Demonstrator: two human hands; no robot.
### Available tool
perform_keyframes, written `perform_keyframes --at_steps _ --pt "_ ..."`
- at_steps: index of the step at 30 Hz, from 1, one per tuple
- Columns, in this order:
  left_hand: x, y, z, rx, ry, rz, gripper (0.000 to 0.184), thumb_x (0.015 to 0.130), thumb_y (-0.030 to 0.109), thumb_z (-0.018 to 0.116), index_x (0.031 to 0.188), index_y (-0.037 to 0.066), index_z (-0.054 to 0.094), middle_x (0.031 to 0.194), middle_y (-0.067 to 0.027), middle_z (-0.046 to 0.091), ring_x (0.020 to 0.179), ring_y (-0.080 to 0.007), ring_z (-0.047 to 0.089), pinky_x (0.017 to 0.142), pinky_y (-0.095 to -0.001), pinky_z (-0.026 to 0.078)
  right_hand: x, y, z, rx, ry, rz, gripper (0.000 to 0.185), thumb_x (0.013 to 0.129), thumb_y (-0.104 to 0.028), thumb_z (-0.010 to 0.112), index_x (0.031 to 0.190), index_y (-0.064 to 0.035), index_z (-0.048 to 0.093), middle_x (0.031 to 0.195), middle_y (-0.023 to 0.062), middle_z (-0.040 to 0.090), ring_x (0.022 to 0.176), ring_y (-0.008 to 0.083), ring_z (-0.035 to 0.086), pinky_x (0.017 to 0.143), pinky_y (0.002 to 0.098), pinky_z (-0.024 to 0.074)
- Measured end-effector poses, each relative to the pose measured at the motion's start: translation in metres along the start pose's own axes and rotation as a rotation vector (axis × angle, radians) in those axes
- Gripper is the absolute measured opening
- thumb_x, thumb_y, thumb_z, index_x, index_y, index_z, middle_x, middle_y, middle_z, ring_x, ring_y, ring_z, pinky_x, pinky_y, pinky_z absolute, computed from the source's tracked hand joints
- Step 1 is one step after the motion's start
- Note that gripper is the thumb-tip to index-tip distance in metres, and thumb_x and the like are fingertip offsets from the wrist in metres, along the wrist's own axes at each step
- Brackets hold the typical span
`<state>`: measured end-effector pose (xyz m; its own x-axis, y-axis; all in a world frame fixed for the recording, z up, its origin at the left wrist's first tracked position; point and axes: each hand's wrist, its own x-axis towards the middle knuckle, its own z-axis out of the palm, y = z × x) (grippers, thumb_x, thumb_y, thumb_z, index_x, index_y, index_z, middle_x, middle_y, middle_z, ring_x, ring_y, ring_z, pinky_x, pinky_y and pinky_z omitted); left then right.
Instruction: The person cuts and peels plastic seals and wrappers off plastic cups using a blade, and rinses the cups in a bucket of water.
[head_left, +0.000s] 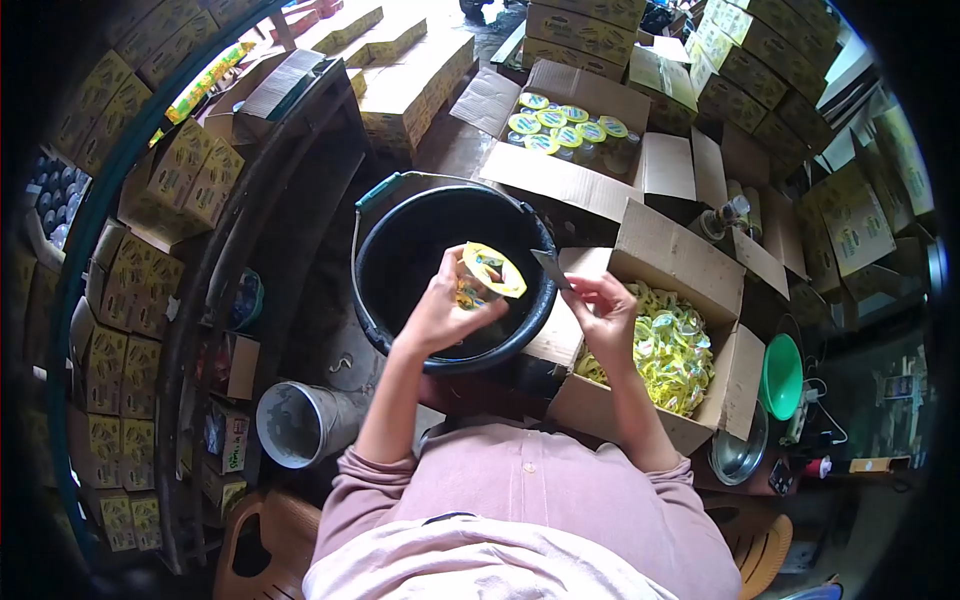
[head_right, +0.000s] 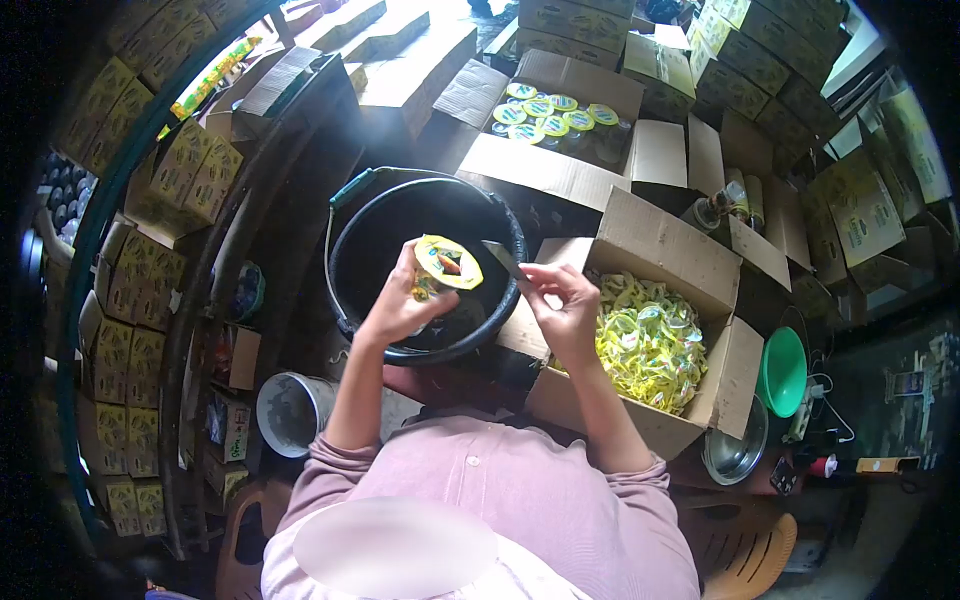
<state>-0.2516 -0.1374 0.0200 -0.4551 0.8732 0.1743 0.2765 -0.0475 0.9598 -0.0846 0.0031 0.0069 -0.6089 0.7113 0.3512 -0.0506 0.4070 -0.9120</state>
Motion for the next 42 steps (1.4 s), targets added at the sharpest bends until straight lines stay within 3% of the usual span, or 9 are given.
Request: perform_keyframes --at_steps 2,5,9,12,13,28,37,42 --pt "-0.002 -0.006 0.013 -0.004 0.116 0.104 0.067 0.063 0.013 0.075 0.113 -0.003 0.033 0.095 -0.0117 0.058 0.088 -0.0173 0.059 0.077 -0.0302 0.047 0.014 -0.021 -0.001 -0.255 -0.043 -0.291 0.018 0.070 0.004 0.064 0.086 -0.0055 0.066 0.081 0.0060 0.060 0.069 0.0157 0.060 0.060 0.0246 0.0486" --pt "-0.004 -0.018 0.022 0.122 0.218 0.221 0.063 0.060 0.010 0.075 0.110 0.002 0.038 0.095 -0.0128 0.057 0.089 -0.0226 0.059 0.077 -0.0310 0.047 0.026 -0.025 -0.001 -0.499 -0.136 -0.576 0.018 0.068 0.003 0.062 0.083 -0.0070 0.064 0.083 0.0055 0.060 0.075 0.0201 0.060 0.065 0.0299 0.0497" --pt "-0.004 -0.026 0.022 0.187 0.299 0.318 0.058 0.059 0.009 0.074 0.107 0.003 0.042 0.092 -0.0129 0.056 0.084 -0.0252 0.059 0.075 -0.0323 0.047 0.034 -0.029 0.001 -0.738 -0.223 -0.827 0.020 0.066 -0.002 0.060 0.085 -0.0084 0.062 0.088 0.0040 0.060 0.087 0.0195 0.059 0.077 0.0324 0.0474" --pt "-0.004 -0.025 0.020 0.155 0.291 0.318 0.055 0.059 0.011 0.073 0.105 0.002 0.044 0.091 -0.0135 0.056 0.083 -0.0258 0.059 0.074 -0.0332 0.047 0.036 -0.029 0.002 -0.760 -0.261 -0.878 0.020 0.066 -0.005 0.061 0.086 -0.0068 0.062 0.089 0.0043 0.060 0.088 0.0193 0.059 0.077 0.0323 0.0474" --pt "-0.004 -0.024 0.019 0.146 0.283 0.311 0.054 0.059 0.012 0.072 0.105 0.002 0.045 0.091 -0.0140 0.057 0.082 -0.0263 0.059 0.074 -0.0335 0.047 0.038 -0.025 0.003 -0.754 -0.252 -0.908 0.023 0.067 -0.002 0.060 0.088 -0.0099 0.063 0.088 0.0032 0.061 0.085 0.0189 0.060 0.070 0.0315 0.0473" --pt "-0.002 -0.028 0.015 0.125 0.255 0.226 0.044 0.060 0.013 0.068 0.095 -0.003 0.048 0.084 -0.0162 0.060 0.076 -0.0275 0.062 0.067 -0.0327 0.050 0.049 -0.017 0.001 -0.753 -0.396 -1.013 0.025 0.068 -0.009 0.060 0.093 -0.0065 0.060 0.088 0.0041 0.059 0.086 0.0179 0.058 0.079 0.0328 0.0486" --pt "-0.002 -0.030 0.013 0.051 0.218 0.212 0.046 0.060 0.010 0.067 0.100 -0.005 0.050 0.088 -0.0153 0.062 0.080 -0.0228 0.063 0.071 -0.0303 0.050 0.049 -0.012 0.008 -0.683 -0.405 -1.026 0.028 0.068 -0.008 0.060 0.095 -0.0050 0.059 0.085 0.0051 0.060 0.081 0.0179 0.060 0.074 0.0312 0.0506" --pt "-0.003 -0.024 0.013 -0.011 0.165 0.153 0.046 0.063 0.008 0.066 0.104 -0.004 0.050 0.089 -0.0133 0.062 0.082 -0.0186 0.063 0.073 -0.0280 0.049 0.049 -0.011 0.015 -0.617 -0.390 -1.003 0.030 0.068 -0.004 0.060 0.097 0.0009 0.059 0.084 0.0073 0.062 0.078 0.0196 0.061 0.072 0.0329 0.0509"
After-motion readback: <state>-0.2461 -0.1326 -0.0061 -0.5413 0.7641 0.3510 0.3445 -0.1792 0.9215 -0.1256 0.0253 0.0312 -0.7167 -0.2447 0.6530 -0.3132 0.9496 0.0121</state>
